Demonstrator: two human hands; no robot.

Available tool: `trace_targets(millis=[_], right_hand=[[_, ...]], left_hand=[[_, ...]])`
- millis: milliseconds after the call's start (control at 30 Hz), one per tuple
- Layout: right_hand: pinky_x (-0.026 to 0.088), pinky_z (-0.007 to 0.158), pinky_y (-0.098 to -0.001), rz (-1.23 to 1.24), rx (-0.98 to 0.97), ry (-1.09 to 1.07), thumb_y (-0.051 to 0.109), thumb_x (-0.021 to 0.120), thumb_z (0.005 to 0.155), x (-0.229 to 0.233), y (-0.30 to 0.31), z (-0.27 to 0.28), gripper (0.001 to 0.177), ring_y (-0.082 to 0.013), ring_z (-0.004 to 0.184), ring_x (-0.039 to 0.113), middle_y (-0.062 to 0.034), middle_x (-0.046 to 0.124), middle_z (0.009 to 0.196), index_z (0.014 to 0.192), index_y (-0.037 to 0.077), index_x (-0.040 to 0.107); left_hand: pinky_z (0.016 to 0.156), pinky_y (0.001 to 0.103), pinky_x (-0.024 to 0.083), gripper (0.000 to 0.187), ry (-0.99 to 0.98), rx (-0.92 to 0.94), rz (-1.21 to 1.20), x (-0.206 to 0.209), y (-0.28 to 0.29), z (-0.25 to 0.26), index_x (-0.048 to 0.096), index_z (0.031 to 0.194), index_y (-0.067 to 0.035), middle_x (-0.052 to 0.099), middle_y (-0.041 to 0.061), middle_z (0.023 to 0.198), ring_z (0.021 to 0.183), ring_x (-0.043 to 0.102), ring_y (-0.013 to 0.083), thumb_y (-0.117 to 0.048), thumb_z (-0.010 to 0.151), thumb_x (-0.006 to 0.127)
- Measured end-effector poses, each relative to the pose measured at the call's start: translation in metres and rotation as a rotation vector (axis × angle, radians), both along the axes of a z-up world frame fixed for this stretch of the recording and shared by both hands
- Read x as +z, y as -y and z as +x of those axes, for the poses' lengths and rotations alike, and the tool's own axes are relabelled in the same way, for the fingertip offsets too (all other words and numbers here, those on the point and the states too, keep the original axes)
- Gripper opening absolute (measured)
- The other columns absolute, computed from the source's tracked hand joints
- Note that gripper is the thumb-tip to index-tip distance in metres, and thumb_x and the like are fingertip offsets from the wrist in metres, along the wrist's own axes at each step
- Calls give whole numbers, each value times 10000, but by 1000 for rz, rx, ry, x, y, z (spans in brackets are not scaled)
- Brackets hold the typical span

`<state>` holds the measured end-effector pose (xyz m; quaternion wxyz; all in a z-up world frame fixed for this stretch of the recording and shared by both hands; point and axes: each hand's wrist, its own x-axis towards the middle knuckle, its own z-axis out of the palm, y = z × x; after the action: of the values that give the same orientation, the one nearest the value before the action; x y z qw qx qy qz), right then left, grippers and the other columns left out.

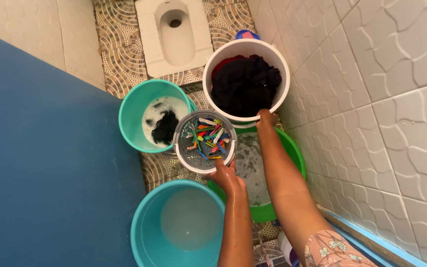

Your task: The person washes and wrings out clothes in basins of water by hand, places the washed clothes into a bucket, picks up a basket of clothespins and the bucket, and unlocks a door.

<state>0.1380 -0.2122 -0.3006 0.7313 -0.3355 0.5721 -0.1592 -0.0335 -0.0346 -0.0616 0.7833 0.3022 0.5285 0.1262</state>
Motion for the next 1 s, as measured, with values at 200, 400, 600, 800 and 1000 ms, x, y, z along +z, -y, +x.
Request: trace_targets(millis=[200,400,600,800,1000], right_hand=[[463,500,-397,55,-3,5,-78,692,678,8,0,2,355,-288,657,583,-167,577,870,1006,-57,559],[431,448,-389,98,50,25,-106,646,671,21,-11,43,265,-272,584,562,-153,568,797,925,-57,593],[414,465,-387,119,109,76,-89,630,691,64,-31,108,178,-267,587,547,-143,557,776,858,-36,595],[440,527,-384,111,249,58,-59,618,714,76,-23,98,119,-258,642,534,-132,534,770,791,11,560],[448,564,-385,84,421,51,-36,603,718,80,-11,77,130,-244,671,506,-111,496,755,725,58,513]], left_hand=[[937,488,583,745,-5,-43,18,-1,-3,3,67,1500,-74,416,262,1464,1156,660,387,-4,905,510],[949,511,627,809,16,23,-4,-25,-5,10,37,1519,-136,403,218,1488,1167,635,359,38,876,495],[908,557,581,820,16,74,4,-35,-28,25,130,1543,-100,420,210,1515,1163,625,378,85,827,483],[1015,531,581,950,38,134,51,-39,-38,43,-113,1574,-112,353,266,1547,1210,613,410,73,868,495],[973,552,548,830,95,215,97,-44,-48,41,68,1531,-56,376,277,1501,1228,605,424,98,835,494]])
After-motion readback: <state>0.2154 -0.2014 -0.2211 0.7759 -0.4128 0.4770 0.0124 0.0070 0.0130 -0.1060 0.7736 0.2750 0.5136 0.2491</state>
